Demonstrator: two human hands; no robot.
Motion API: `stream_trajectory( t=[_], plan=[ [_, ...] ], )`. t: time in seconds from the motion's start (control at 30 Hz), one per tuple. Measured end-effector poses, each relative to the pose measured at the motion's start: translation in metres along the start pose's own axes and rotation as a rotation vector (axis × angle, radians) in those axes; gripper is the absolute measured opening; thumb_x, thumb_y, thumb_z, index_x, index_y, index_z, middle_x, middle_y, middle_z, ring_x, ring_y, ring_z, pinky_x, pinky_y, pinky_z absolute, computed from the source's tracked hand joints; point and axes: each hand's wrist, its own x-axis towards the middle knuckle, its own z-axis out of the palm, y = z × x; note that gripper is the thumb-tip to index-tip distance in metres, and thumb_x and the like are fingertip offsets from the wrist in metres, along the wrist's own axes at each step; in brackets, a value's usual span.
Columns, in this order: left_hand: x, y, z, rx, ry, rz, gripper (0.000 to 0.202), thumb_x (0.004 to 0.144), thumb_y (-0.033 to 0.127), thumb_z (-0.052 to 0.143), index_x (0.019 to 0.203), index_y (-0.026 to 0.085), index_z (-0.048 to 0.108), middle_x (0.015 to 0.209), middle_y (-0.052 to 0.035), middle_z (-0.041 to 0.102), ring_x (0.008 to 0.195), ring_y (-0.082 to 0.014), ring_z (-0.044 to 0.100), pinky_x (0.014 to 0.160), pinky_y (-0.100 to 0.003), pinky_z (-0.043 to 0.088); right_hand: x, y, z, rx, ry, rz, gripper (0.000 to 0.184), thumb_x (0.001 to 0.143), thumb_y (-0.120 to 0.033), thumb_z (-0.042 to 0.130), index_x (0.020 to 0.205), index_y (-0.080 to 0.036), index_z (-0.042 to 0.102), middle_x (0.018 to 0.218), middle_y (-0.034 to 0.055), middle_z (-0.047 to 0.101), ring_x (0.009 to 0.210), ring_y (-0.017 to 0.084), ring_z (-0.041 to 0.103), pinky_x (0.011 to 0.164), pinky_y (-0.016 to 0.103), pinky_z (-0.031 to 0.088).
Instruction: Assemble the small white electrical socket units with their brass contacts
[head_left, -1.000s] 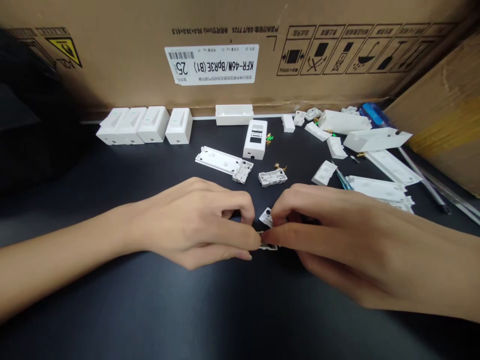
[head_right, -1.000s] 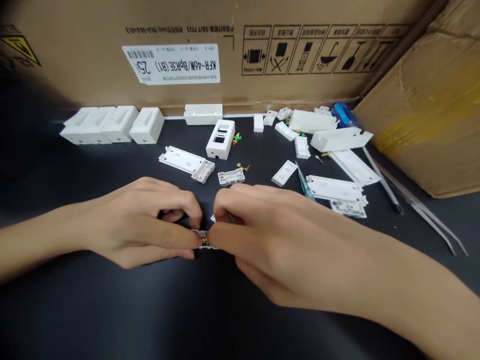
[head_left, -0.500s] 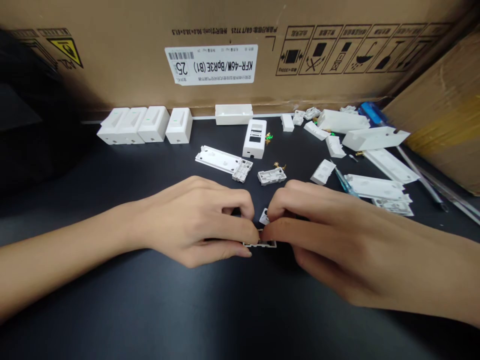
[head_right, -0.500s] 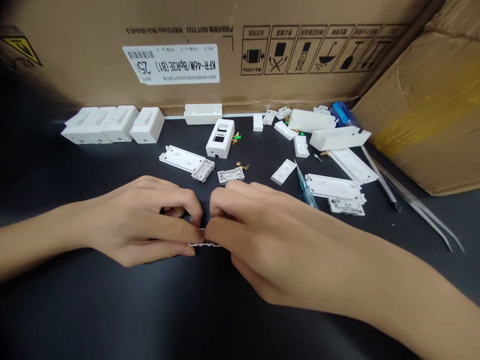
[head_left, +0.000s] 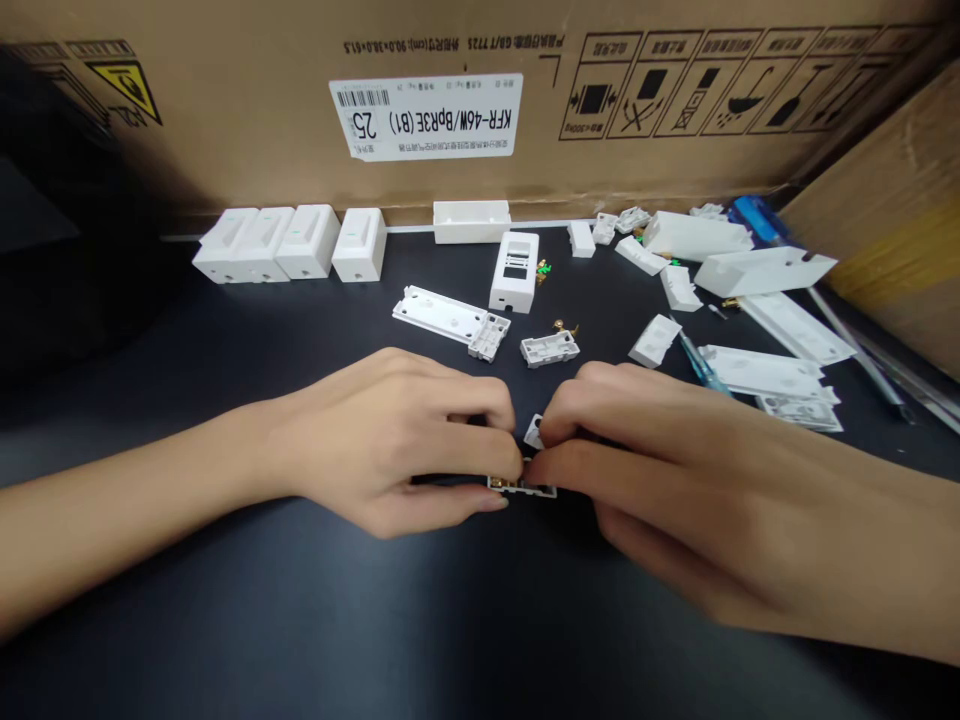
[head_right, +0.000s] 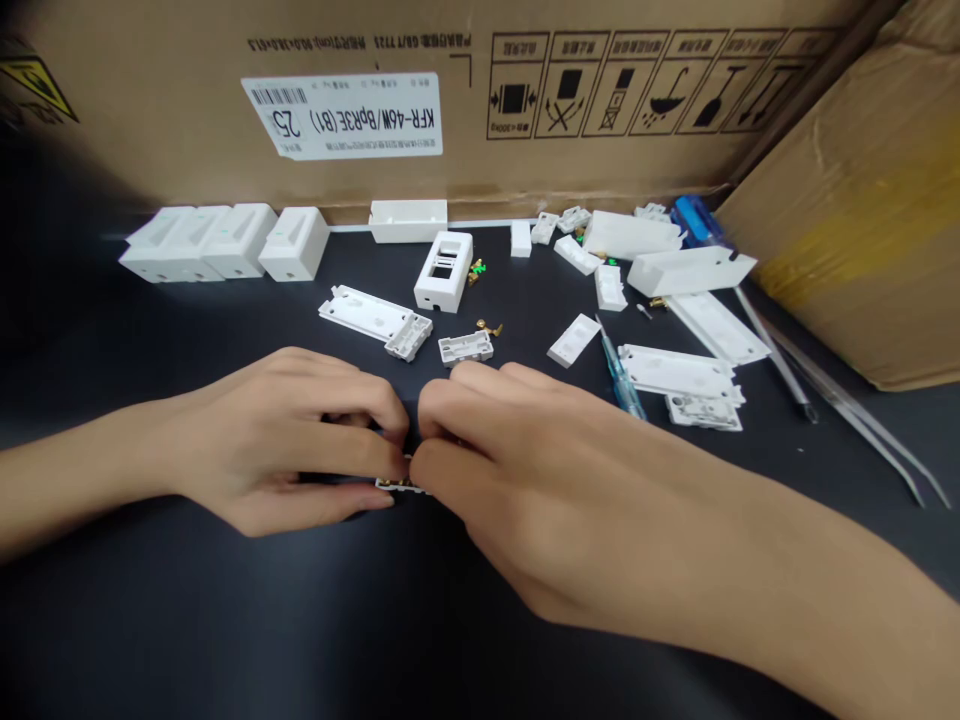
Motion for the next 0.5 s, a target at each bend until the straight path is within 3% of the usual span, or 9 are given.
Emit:
stream_trajectory(
  t=[0.5],
  plan=[
    [0.0002,0.0000,-0.0001,-0.011,0.002,-0.006,0.012,0.106,0.026,0.061,0.106,0.022,0.073,0.103,-0.0042,0.073,0.074,-0.0153,0.066,0.069,-0.027,0.051,0.0001,0.0018,-0.0018,0.021,0.000,-0.010,0.037,0.096,-0.003,0.047,0.115,-0.020,0.074,0.100,0.0095,0.073,0.086,0.023,0.064,0.076,0.037,0.053]
  ],
)
